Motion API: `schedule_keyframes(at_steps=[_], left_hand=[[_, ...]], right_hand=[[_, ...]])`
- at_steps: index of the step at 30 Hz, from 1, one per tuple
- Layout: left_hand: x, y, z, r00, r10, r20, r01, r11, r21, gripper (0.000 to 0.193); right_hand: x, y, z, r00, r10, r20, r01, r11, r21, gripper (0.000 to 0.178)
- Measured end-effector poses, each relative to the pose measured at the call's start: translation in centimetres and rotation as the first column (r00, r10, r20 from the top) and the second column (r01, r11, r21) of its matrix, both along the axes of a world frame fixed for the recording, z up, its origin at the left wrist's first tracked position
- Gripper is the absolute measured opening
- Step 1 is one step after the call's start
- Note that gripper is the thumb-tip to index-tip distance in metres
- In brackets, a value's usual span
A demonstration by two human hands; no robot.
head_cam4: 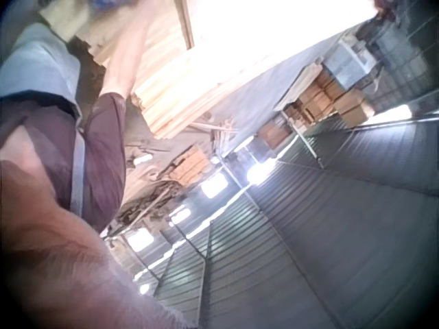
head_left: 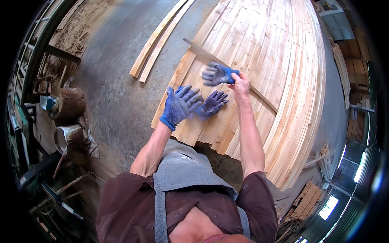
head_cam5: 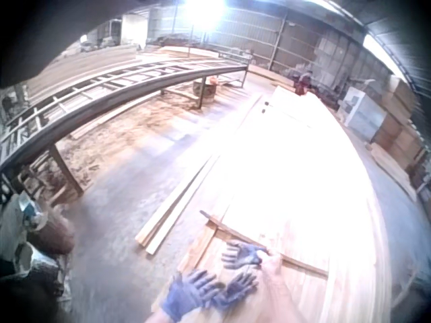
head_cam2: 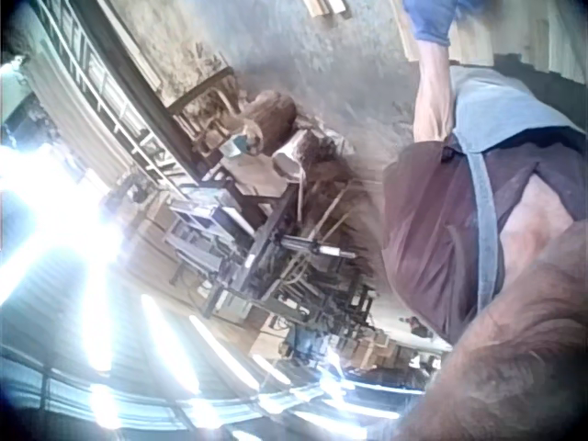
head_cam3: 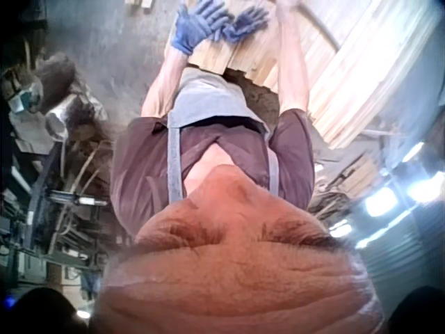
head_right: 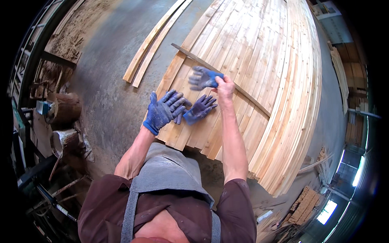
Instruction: The person measures a large wooden panel with a tape measure, then picks up and stacks several wooden planks on a metal rack. They remove their gloves, place them on the wood, and put on a new pair of gloves. Finally, they use a brush to sweep sawdust off the stacked planks.
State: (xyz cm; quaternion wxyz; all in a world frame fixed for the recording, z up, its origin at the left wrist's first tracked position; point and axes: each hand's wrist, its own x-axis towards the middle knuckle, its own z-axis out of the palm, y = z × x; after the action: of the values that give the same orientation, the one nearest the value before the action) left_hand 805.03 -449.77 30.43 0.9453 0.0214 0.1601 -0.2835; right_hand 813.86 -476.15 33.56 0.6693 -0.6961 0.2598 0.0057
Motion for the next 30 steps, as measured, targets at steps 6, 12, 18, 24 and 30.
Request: schedule_keyframes(at_steps=[6,12,18,24,30], left_hand=[[-0.1,-1.2,0.1,1.000,-0.017,-0.015,0.017,0.999,0.046,0.086],[-2.1,-6.1,-0.1,0.979,-0.205,0.011,0.204,0.977,0.066,0.079],[-3.4,-9.7,1.5,0.925,-0.364,-0.104,0.374,0.922,0.098,0.073],[-4.7,-11.9,3.0,0.892,-0.451,0.021,0.411,0.831,0.375,0.056],[-9.3,-10.2,3.1,0.881,-0.458,0.122,0.259,0.681,0.685,0.045]], right_hand=[[-2.7,-3.4,-4.4,0.993,-0.004,-0.115,-0.030,0.955,-0.295,0.028],[-10.4,2.1,-4.3,0.936,0.350,-0.043,-0.352,0.935,-0.047,0.039],[-12.6,1.2,-5.8,0.948,0.317,-0.011,-0.300,0.884,-0.358,0.027],[-14.5,0.0,-7.3,0.982,0.157,-0.109,-0.190,0.853,-0.486,0.030],[-15.2,-3.1,-8.2,0.997,0.071,-0.037,-0.079,0.798,-0.597,0.031]])
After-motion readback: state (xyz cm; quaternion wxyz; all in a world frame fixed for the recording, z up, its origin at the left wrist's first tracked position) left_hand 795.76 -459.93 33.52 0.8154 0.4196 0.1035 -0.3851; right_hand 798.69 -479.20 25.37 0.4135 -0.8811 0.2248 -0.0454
